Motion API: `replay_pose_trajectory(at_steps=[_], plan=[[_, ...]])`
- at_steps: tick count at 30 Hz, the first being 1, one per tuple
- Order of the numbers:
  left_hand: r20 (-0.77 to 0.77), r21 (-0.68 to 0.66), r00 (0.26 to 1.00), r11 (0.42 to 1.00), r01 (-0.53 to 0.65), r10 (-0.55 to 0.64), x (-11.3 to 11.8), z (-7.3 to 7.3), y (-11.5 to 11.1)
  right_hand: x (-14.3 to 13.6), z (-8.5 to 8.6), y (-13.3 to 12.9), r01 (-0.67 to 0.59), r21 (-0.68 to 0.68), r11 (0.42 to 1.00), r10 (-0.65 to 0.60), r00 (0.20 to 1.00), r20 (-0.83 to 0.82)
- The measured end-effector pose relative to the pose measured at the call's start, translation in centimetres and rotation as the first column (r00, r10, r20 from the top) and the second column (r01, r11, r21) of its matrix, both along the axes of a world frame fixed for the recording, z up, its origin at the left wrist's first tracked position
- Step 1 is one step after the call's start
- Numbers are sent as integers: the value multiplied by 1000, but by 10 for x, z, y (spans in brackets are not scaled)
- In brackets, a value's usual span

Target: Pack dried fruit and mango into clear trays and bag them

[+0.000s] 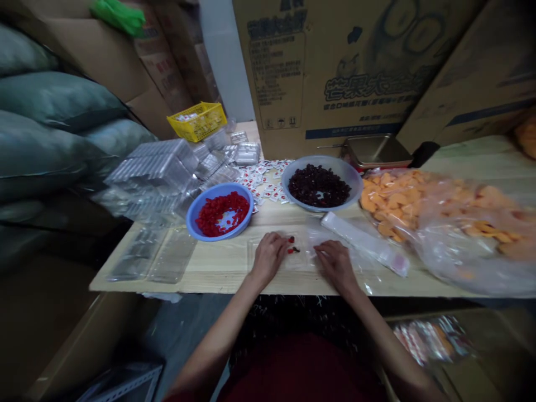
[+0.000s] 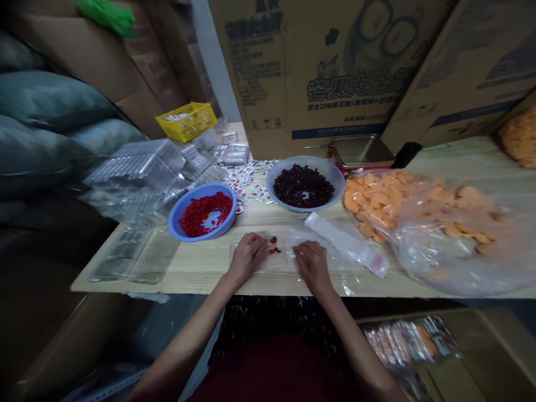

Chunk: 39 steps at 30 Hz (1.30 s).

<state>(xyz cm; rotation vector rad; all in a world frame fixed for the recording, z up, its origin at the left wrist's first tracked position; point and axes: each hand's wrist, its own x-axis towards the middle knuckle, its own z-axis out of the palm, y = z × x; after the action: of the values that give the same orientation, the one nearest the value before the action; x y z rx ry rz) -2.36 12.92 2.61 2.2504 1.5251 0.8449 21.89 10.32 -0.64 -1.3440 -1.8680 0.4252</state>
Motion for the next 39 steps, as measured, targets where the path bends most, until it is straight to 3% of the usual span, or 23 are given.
replay_pose_trajectory(at_steps=[3, 5, 8, 12, 16, 21, 25, 27, 29, 31, 32, 35, 37, 39], plan=[[-60, 18, 969, 970, -241, 242, -58, 29, 30, 13, -2, -6, -4, 19, 1000, 5, 999, -52], [-295, -101, 875, 898, -428, 384, -100, 40, 57, 13, 0, -5, -13, 26, 1000, 15, 995, -97], [-421, -257, 843, 848, -464, 334, -140, 36, 98, 1, 6, 0, -25, 31, 999, 29, 991, -133], [-464, -389, 852, 809, -441, 242, -146, 14, 130, -18, 8, 2, -80, 7, 997, 80, 987, -139], [-469, -418, 844, 776, -471, 260, -147, 6, 128, -18, 4, -10, -97, -64, 993, 87, 985, -149], [-332, -347, 876, 818, -458, 350, -164, 13, 113, -5, 4, -28, -84, -176, 981, 59, 988, -145], [-185, -283, 898, 853, -439, 400, -170, 30, 102, -2, 6, -36, -79, -176, 981, 50, 986, -162], [-87, -249, 908, 873, -419, 410, -160, 40, 91, -3, 5, -39, -58, -163, 985, 31, 986, -164], [96, -224, 933, 920, -320, 348, -135, 47, 73, -7, 4, -42, -39, -163, 986, 12, 987, -162], [262, -222, 947, 967, -125, 183, -95, 46, 48, -12, 1, -43, -25, -157, 987, -1, 986, -165], [269, -249, 960, 968, -10, 79, -72, 43, 34, -15, -1, -43, -19, -145, 989, -6, 986, -169], [85, -328, 987, 932, 154, -133, -6, 25, -3, -23, -7, -40, 1, -105, 994, -18, 986, -163], [-84, -314, 980, 939, 143, -178, 23, 11, -17, -25, -11, -39, -4, -98, 995, -11, 989, -147], [-218, -281, 962, 955, 99, -164, 37, 1, -21, -26, -14, -38, -16, -104, 994, 2, 990, -140]])
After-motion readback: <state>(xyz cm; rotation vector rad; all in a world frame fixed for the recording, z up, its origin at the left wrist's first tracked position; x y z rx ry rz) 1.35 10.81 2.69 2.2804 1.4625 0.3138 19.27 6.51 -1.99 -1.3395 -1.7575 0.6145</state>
